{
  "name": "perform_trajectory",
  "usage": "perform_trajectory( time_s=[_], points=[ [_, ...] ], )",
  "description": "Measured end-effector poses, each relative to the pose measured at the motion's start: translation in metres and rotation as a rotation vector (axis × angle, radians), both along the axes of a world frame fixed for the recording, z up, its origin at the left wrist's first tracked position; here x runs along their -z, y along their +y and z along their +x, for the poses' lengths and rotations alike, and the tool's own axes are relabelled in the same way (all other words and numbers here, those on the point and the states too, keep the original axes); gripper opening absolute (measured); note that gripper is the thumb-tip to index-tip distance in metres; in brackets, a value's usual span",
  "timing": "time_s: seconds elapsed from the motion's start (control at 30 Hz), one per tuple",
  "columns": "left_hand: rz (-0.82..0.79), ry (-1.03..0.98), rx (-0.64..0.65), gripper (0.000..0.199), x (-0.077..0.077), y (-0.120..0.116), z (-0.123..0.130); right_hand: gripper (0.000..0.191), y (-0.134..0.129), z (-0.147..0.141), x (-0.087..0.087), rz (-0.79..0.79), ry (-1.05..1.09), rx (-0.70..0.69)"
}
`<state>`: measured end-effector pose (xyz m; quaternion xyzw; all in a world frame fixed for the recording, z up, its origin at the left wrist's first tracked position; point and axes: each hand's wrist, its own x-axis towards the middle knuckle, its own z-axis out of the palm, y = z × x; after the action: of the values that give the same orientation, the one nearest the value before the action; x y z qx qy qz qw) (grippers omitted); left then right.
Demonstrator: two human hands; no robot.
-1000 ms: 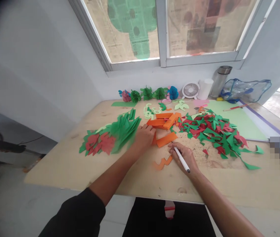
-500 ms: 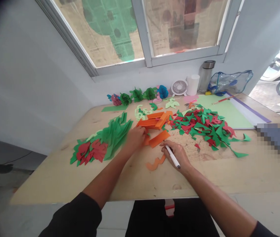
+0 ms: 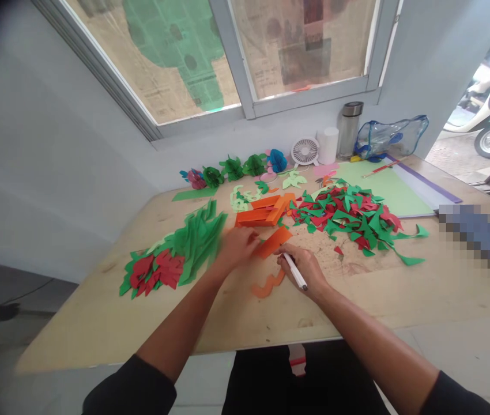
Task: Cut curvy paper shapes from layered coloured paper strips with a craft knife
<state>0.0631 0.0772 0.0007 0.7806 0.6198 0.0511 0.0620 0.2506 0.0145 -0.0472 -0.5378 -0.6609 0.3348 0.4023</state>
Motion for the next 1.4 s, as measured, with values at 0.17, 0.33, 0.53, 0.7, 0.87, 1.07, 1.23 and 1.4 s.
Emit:
perform_trajectory(
  time_s=[0.17,0.33,0.53,0.7,0.87,1.07,1.23,1.4],
  points=[
    [0.005,0.01,-0.061,0.018,0.002,-0.003,0.008,0.025,0.0,0.0,0.001,-0.001,0.009,-0.007],
    [0.023,0.022,-0.114,0.021,0.001,-0.01,0.014,0.026,-0.001,-0.001,0.0,-0.002,0.012,-0.001],
    [0.033,0.007,-0.153,0.021,0.001,-0.012,0.016,0.025,0.0,-0.003,0.001,-0.012,0.005,0.016],
    [0.047,-0.021,-0.173,0.018,0.002,-0.015,0.016,0.024,0.001,-0.002,0.003,-0.019,0.006,0.018],
    [0.064,-0.053,-0.187,0.019,0.008,-0.015,0.014,0.024,0.001,-0.002,0.005,-0.021,0.016,0.011],
    [0.071,-0.07,-0.187,0.017,0.01,-0.013,0.014,0.024,0.001,-0.003,0.008,-0.017,0.028,0.016],
    [0.08,-0.066,-0.186,0.017,0.009,-0.015,0.017,0.023,0.0,-0.003,0.007,-0.009,0.023,0.015],
    [0.137,-0.081,-0.184,0.018,0.0,-0.018,0.019,0.024,0.001,-0.003,0.007,-0.005,0.017,0.001]
  ],
)
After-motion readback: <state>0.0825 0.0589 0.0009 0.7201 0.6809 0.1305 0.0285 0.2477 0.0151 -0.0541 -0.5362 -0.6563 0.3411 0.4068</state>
